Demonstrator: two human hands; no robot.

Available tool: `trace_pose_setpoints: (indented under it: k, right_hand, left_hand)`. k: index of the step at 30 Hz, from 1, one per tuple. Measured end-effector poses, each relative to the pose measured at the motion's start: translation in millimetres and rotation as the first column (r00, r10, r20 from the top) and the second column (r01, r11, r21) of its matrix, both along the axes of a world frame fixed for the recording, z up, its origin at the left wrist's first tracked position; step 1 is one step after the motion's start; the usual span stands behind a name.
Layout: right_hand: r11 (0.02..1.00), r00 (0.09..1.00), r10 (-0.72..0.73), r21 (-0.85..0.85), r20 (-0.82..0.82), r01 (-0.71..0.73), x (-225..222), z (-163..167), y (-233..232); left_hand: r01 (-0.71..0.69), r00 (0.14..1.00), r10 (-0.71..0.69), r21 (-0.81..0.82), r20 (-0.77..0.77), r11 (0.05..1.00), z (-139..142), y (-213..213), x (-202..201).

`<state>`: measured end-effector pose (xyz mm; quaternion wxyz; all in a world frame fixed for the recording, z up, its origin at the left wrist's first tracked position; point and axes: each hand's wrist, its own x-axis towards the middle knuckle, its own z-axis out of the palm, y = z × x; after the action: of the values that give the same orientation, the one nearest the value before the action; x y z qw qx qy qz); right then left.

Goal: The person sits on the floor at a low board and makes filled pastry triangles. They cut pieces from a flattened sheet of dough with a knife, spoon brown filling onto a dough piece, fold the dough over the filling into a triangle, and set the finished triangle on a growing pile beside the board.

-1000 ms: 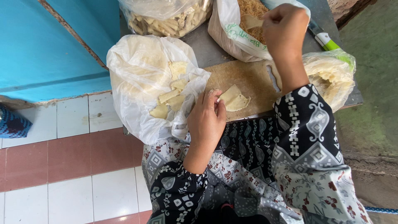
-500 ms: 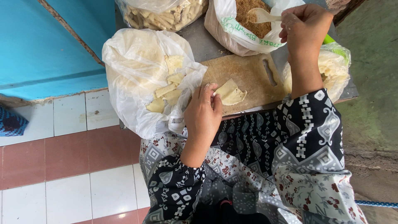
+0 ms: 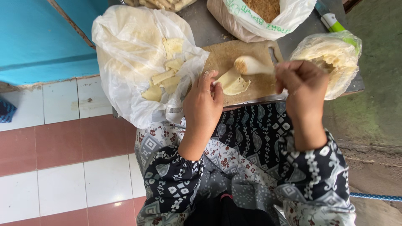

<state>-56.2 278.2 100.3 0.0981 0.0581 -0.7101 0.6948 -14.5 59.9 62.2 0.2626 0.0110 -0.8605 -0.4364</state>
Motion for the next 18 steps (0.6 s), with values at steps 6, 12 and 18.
trace_pose_setpoints:
  k: [6, 12, 18]
  right_hand:
    - [0.982, 0.997, -0.064, 0.174, -0.036, 0.069, 42, -18, -21]
    - [0.737, 0.895, 0.076, 0.629, -0.440, 0.247, 55, -17, -28]
    - [0.688, 0.864, 0.096, 0.661, -0.494, 0.301, 64, -10, -35]
  left_hand:
    - [0.029, 1.000, -0.028, 0.081, -0.013, 0.996, -1, 0, 1]
    - [0.070, 0.997, -0.068, 0.152, -0.021, 0.986, -1, -5, 3]
    - [0.087, 0.996, -0.084, 0.195, -0.020, 0.977, 0, -3, 3]
